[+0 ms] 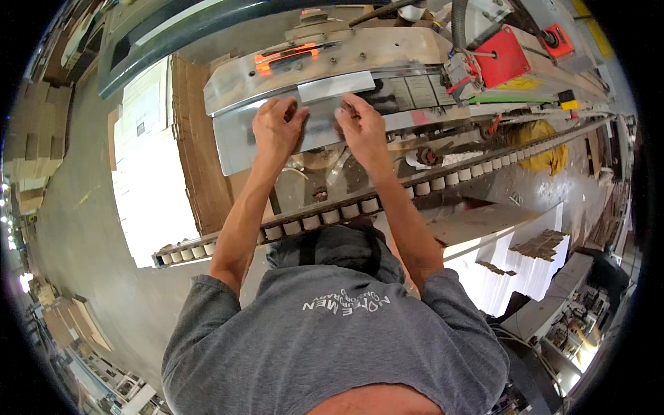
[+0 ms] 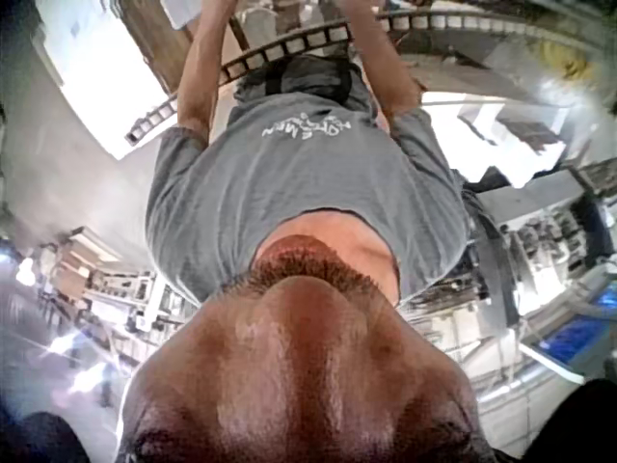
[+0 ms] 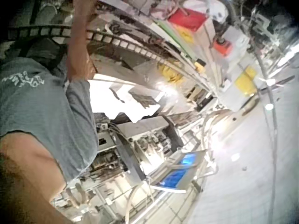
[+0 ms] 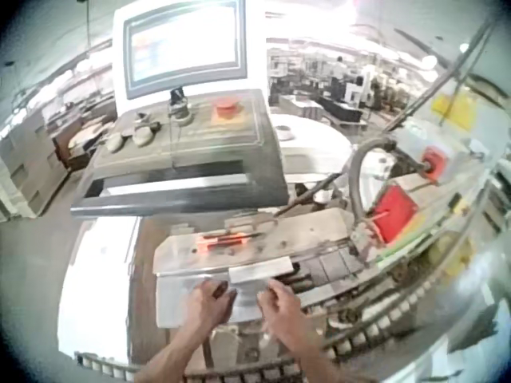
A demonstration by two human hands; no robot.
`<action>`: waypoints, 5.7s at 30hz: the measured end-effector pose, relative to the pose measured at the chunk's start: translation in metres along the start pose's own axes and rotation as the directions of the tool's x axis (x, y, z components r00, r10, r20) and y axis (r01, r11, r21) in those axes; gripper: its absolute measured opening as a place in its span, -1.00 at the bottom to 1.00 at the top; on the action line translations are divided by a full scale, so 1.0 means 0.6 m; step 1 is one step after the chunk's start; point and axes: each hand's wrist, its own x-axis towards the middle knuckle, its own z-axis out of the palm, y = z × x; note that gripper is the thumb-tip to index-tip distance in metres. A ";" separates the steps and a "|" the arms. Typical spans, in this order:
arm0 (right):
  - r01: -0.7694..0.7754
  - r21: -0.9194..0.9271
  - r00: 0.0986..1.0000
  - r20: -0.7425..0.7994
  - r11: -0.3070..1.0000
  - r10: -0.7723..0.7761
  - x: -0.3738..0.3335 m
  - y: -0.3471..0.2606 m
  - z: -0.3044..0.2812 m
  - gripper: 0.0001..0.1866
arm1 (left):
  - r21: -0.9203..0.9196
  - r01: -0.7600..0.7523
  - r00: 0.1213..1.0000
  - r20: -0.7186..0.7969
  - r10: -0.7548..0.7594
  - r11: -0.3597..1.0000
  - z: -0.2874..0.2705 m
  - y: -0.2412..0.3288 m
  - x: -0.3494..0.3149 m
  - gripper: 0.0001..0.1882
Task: The person takes small white rectangular wooden blocks from a stack and feeds them one by one into an industrial wood-processing machine, using their hands to align and push each block into the entry slot.
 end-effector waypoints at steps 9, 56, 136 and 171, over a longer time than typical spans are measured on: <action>-0.097 -0.080 0.985 -0.151 0.992 0.085 0.010 -0.005 0.002 -0.52 | -0.030 -0.113 0.993 -0.035 0.112 0.993 0.059 0.015 0.029 -0.82; -0.790 -0.550 0.608 -0.762 0.270 0.224 -0.579 -0.083 -0.687 -0.47 | -0.418 -0.229 0.931 0.169 0.323 0.879 0.147 0.193 -0.028 -0.84; -0.770 -0.610 0.635 -0.704 0.187 0.318 -0.639 -0.039 -0.718 -0.50 | -0.415 -0.096 0.947 0.241 0.211 0.905 0.158 0.163 -0.020 -0.83; 0.107 -0.302 0.990 -0.057 0.947 -0.130 0.012 0.011 -0.013 -0.51 | -0.066 -0.080 0.995 -0.064 0.075 0.995 0.047 0.010 0.026 -0.86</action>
